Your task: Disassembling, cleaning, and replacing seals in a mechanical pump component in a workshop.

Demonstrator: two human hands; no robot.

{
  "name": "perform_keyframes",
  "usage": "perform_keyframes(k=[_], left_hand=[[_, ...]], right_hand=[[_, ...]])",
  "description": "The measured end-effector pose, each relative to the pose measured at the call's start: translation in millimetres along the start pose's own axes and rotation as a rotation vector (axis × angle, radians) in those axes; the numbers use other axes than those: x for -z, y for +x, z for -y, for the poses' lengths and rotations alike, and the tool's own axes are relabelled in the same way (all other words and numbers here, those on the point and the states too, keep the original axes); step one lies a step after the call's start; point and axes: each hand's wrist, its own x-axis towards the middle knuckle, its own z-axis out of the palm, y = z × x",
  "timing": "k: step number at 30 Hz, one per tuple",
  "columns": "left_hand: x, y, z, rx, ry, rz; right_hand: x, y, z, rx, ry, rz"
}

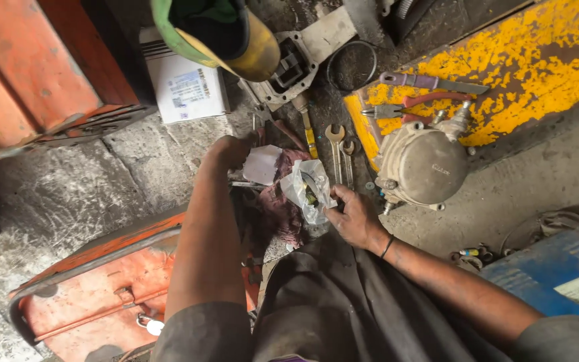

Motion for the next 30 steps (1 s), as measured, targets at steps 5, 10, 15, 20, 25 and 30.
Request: perform_keyframes(k=[5, 10, 15, 20, 25, 30], left_hand=[[-30.3, -3.6, -12.5, -0.306, 0.247, -0.011], [-43.2, -26.0, -34.1, -0.331, 0.416, -0.028], [-13.2, -25.9, -20.9, -0.101, -0.005, -0.323], [8.9, -4.6, -22.8, 0.028, -1.425, -0.896], [52.8, -11.8, -15.0, 0.151, -0.583, -1.099], [69.7, -45.8, -1.4, 0.099, -0.412, -0.809]], right_hand=[[0.8, -2.7, -4.5, -0.014, 0.025, 0.017], [5.1, -8.2, 2.4, 0.020, 0.022, 0.023], [12.1, -12.6, 13.5, 0.013, 0.013, 0.051], [13.4, -14.2, 12.8, 0.069, 0.041, 0.041], [13.8, -13.9, 6.9, 0.055, 0.065, 0.041], [9.4, -16.3, 8.1, 0.082, 0.150, 0.038]])
